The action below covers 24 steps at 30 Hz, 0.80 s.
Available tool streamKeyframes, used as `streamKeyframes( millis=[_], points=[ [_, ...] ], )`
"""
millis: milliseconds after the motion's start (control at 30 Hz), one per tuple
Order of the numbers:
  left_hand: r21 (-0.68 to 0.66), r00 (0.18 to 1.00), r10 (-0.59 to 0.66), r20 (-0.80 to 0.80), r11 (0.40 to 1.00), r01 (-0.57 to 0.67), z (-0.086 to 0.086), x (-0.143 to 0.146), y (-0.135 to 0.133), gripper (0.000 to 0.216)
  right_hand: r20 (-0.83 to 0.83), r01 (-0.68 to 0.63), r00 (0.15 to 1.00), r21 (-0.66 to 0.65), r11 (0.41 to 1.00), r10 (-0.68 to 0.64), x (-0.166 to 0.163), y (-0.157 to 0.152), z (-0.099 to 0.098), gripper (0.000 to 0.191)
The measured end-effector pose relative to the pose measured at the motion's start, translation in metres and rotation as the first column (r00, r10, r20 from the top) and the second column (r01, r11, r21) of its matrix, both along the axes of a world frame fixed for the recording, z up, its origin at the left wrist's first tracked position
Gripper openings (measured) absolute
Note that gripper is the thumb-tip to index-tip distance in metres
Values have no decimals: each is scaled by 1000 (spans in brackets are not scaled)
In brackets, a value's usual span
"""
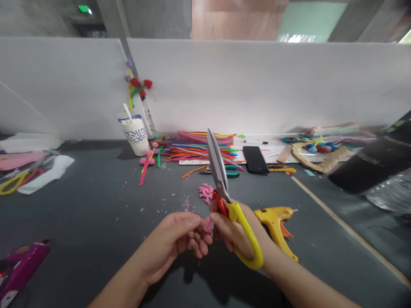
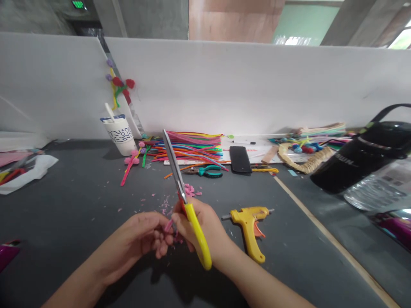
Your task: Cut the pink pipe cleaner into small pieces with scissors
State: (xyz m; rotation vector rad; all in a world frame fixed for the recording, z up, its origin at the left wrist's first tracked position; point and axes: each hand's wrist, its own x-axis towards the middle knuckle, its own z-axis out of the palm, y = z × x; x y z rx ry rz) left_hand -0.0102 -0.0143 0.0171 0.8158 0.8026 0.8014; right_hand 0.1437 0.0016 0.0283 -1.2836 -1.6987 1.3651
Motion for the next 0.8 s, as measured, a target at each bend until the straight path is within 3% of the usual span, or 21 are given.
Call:
streamKeyframes(
  millis=[133,267,467,600,700,800],
  points=[
    [-6,999,30,-17,1000,-30,-3,1,0,14,-84,5,996,7,1000,-5,0,-1,-5,12],
    [85,994,94,-58,992,-89,-4,0,1,13,-46,63,997,30,998,-61,1,3,-5,15],
    [239,952,152,-266,967,-87,-1,-1,2,14,-100,30,994,-56,998,-35,2,5,-6,10],
    [492,798,321,-510,870,-36,-1,1,0,13,-166,-9,986,-88,996,-6,1,2,-8,14],
    [600,729,396,-558,800,25,-1,1,-1,12,-160,6,987,-86,996,-20,1,2,-8,13],
    [502,808,298,-508,865,-3,-1,1,-1,12,-161,0,987,-92,996,-15,1,3,-7,11]
  ],
)
